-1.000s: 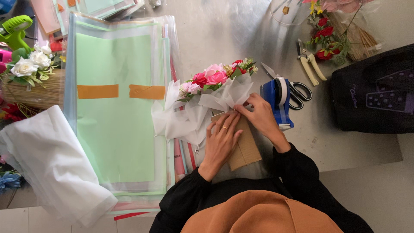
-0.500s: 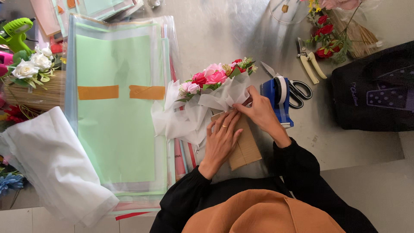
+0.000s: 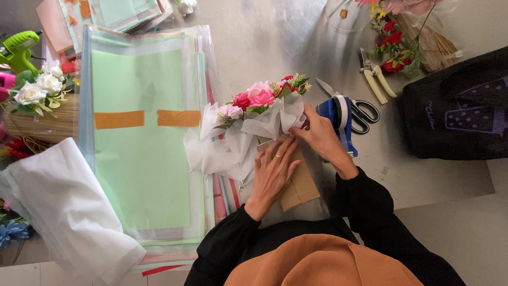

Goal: The person crumples pieces of tissue paper by hand and places them into a cardboard box containing a small bouquet of flowers.

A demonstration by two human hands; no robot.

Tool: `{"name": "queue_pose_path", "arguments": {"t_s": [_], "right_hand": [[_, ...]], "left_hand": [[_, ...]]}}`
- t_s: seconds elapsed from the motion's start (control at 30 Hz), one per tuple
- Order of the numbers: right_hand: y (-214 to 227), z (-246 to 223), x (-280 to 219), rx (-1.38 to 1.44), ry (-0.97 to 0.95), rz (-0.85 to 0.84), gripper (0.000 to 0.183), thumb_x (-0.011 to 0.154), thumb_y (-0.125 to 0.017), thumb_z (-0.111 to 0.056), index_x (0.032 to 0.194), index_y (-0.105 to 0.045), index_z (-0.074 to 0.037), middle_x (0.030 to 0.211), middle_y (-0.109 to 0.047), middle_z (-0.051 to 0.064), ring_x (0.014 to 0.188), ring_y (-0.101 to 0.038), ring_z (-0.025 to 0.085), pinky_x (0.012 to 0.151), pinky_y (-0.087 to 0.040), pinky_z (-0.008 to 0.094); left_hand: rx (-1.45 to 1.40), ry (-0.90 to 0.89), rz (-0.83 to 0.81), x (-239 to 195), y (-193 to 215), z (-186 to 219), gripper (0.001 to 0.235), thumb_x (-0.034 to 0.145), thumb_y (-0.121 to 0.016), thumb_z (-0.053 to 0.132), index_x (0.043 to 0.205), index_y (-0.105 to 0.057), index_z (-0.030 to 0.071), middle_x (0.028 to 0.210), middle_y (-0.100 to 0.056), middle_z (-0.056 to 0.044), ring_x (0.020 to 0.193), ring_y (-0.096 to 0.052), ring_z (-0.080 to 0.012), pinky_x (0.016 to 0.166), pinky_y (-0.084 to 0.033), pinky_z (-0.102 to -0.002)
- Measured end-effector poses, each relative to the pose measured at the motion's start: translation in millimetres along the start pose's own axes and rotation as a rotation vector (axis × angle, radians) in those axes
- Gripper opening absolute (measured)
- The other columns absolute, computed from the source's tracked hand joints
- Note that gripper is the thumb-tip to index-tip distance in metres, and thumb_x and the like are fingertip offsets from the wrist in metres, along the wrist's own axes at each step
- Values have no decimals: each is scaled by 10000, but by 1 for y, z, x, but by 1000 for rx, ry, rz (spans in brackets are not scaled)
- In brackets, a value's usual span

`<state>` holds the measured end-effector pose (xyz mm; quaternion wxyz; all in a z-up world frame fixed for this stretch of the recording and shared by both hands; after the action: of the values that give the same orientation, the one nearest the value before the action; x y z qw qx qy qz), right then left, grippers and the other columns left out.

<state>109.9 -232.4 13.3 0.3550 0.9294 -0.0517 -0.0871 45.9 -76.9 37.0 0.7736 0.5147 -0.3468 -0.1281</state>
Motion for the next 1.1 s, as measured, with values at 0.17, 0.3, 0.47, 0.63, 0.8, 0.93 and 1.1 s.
{"name": "queue_pose_path", "arguments": {"t_s": [0.17,0.3,0.47,0.63,0.8,0.93,1.1], "right_hand": [[8,-19,-6,28,22,23,508,855,-826,-325,1109,-460,-80,986,-700,282,951,-687,453,825,-541,540],[14,-38,-7,126,45,52,698,812,-878,-314,1224,-353,-109,1161,-633,296,1065,-655,508,886,-549,557],[29,-52,9,138,135,144,528,910,-820,-228,1206,-399,-110,1053,-674,227,919,-720,412,780,-590,478],[57,-62,6,263,240,225,381,964,-783,-159,1174,-476,-75,1104,-664,135,939,-728,271,829,-591,339],[131,-47,-71,193,94,500,200,1055,-742,-171,1141,-638,-23,1094,-665,138,1005,-718,262,854,-602,335],[121,43,-118,40,-168,498,198,1061,-709,-269,1112,-669,-82,1103,-703,97,1017,-723,262,846,-593,381],[78,72,-135,352,-299,283,344,1052,-620,-296,1320,-658,-84,1346,-614,195,1089,-706,360,809,-626,439]], "left_hand": [[5,0,-15,0,-6,-2,433,1088,-405,478,1453,-527,279,1470,-540,69,1368,-466,-123,1042,-274,-346],[13,-3,16,-2,-7,-2,446,1089,-396,495,1469,-520,296,1444,-562,64,1355,-482,-125,1049,-268,-349],[27,-13,26,2,3,1,441,1090,-407,483,1467,-520,286,1495,-535,65,1344,-486,-115,1037,-264,-341],[26,-14,-5,0,1,4,441,1090,-412,482,1464,-524,276,1497,-538,65,1343,-475,-103,1066,-236,-347],[59,-13,22,0,2,3,441,1086,-408,489,1473,-510,304,1531,-513,97,1342,-486,-88,1059,-238,-352],[45,-33,-8,4,3,8,438,1098,-401,476,1485,-506,297,1533,-514,92,1339,-482,-86,1056,-217,-357],[115,-23,-39,7,3,9,452,1093,-394,500,1492,-489,311,1571,-473,123,1358,-461,-69,1047,-205,-355]]}}
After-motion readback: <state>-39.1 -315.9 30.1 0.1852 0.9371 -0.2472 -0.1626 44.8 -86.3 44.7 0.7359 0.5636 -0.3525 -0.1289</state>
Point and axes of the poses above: each hand's wrist, its own x-axis towards the middle knuckle, its own y-axis out of the back of the hand, z = x × y, the point moved 9 cm from there along x, towards the middle knuckle
